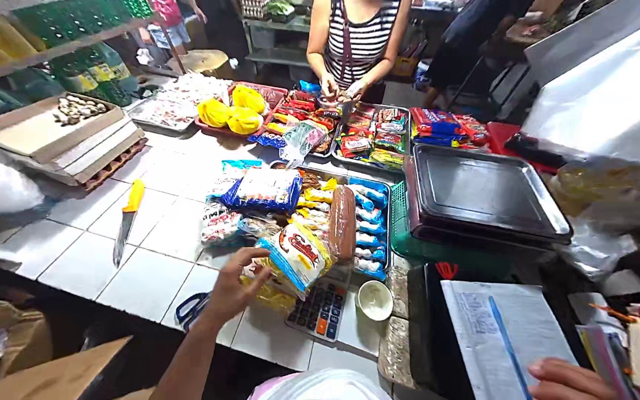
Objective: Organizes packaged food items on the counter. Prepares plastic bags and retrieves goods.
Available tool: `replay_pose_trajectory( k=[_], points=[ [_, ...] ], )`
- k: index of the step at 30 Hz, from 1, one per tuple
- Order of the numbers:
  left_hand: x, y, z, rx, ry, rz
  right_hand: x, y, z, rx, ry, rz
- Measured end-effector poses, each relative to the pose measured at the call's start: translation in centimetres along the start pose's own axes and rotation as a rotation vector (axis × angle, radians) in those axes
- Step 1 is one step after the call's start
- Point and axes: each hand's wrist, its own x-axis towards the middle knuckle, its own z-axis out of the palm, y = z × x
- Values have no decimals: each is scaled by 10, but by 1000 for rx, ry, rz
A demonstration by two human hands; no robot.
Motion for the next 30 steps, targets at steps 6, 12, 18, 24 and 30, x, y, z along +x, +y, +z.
replay_pose_trajectory(
  k=[6, 12, 18, 24, 30],
  points=[
    [48, -38, 17, 331, -113, -408, 7, -2, 88, 264, -165, 454],
    [59, -48, 20, 227, -158, -461, 0, 0, 203, 704, -1130, 1243],
    [36, -51, 4, 120, 89, -561, 36, -31, 270, 662, -1364, 1011],
    [29, -67, -2, -7, 228, -534, 31, -45, 289, 558, -1420, 845],
    [5, -14, -11, 66, 421, -663, 39, -50, 277, 259, -1312, 344]
  ],
)
